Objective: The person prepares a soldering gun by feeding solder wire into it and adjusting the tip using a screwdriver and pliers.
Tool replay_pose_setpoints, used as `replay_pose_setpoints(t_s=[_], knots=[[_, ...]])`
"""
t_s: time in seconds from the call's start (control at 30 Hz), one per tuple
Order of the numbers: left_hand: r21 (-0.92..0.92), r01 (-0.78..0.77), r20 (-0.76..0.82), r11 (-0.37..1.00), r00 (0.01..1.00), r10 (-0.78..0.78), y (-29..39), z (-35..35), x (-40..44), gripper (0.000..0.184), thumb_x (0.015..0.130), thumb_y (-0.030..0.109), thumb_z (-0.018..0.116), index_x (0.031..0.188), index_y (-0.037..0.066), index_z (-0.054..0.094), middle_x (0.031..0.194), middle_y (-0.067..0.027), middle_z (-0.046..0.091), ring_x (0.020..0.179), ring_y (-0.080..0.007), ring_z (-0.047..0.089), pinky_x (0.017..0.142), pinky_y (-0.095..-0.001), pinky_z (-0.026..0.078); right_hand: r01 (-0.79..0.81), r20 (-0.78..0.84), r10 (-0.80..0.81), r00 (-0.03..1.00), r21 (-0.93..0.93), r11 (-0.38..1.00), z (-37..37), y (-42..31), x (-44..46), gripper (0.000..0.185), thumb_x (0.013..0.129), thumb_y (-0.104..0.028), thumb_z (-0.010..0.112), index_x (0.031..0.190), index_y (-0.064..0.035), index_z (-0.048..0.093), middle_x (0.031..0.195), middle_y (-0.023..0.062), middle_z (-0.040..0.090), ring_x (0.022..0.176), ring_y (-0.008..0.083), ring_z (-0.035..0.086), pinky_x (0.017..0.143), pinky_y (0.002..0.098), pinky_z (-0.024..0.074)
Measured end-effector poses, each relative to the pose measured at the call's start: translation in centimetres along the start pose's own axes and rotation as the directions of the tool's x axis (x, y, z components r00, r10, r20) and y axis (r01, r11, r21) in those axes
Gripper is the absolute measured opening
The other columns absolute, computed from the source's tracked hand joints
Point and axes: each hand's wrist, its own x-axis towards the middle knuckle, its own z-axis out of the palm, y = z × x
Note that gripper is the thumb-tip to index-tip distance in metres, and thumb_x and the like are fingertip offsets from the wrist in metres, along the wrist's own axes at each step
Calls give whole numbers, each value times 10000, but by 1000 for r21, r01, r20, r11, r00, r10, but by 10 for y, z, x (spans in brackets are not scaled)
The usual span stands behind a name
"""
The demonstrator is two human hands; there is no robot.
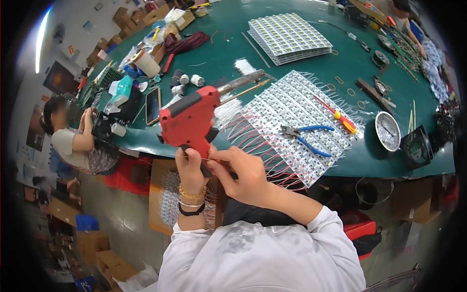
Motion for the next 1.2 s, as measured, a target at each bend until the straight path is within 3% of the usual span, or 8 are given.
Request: replay_pose_setpoints(t_s=[0.13, 0.2, 0.27, 0.33, 0.43, 0.53, 0.97, 1.2], knots=[[101, -96, -42, 990, 994, 101, 0, 2, 2, 571, 839, 458, 542, 1024, -78, 481, 683, -69, 527, 557, -126, 502, 491, -242, 412, -126, 106, 124, 987, 11, 992, -12, -6, 0, 233, 735, -63, 657, 930, -8, 542, 773, 123, 555, 648, 251, 568, 553, 319, 449], [-71, 99, 171, 993, 982, -86, 7, -6, 3, 647, 822, 461, 561, 1121, -99, 438, 601, -45, 479, 476, -118, 467, 445, -245, 391, -42, 11, 43, 999, -92, 995, -26, -6, 3, 323, 713, -87, 682, 983, 3, 529, 898, 152, 565, 807, 296, 559, 692, 354, 452], [6, 68, 168, 998, 983, -68, 7, -7, 4, 698, 809, 520, 537, 1152, -77, 421, 551, -12, 411, 430, -101, 411, 406, -238, 355, -84, 50, 96, 994, -211, 974, -56, 7, -2, 370, 694, -91, 702, 1001, 13, 522, 999, 170, 557, 902, 327, 535, 777, 385, 428], [79, 48, 174, 996, 983, -62, 7, -9, 2, 750, 797, 579, 512, 1183, -55, 404, 501, 20, 344, 385, -84, 356, 366, -230, 319, -132, 31, 177, 984, -540, 831, -89, 30, -8, 255, 717, -125, 688, 879, 4, 540, 1015, 197, 548, 943, 353, 520, 819, 412, 408], [133, 126, 94, 983, 986, -139, 13, -17, 0, 928, 705, 693, 504, 1228, -54, 331, 487, 49, 335, 358, -69, 341, 349, -223, 325, -114, 94, 305, 948, -793, 599, -137, 66, -26, 287, 705, -178, 698, 830, 15, 526, 1103, 237, 503, 1111, 379, 425, 947, 445, 324], [-100, 88, 145, 991, 987, -73, 9, -32, 2, 856, 734, 587, 580, 1164, -127, 380, 476, 20, 369, 357, -80, 373, 333, -217, 331, -76, 176, 384, 906, -826, 559, -157, 72, -31, 311, 703, -193, 699, 838, 23, 519, 1160, 252, 470, 1149, 391, 392, 987, 454, 286], [-92, 122, 235, 988, 967, -98, 14, -51, 7, 927, 683, 678, 533, 1195, -70, 336, 475, 36, 375, 342, -74, 369, 327, -213, 339, 197, 429, 371, 824, -830, 522, -168, 81, -32, 254, 783, -166, 601, 916, 27, 502, 1147, 200, 477, 1130, 426, 398, 976, 550, 265], [-108, 78, 293, 991, 955, -43, 15, -56, 7, 887, 722, 691, 451, 1227, -32, 351, 472, 60, 321, 335, -57, 302, 326, -202, 295, 122, 376, 284, 882, -765, 633, -179, 76, -21, 198, 783, -86, 592, 890, 11, 457, 1092, 198, 486, 1085, 414, 426, 990, 571, 248]])
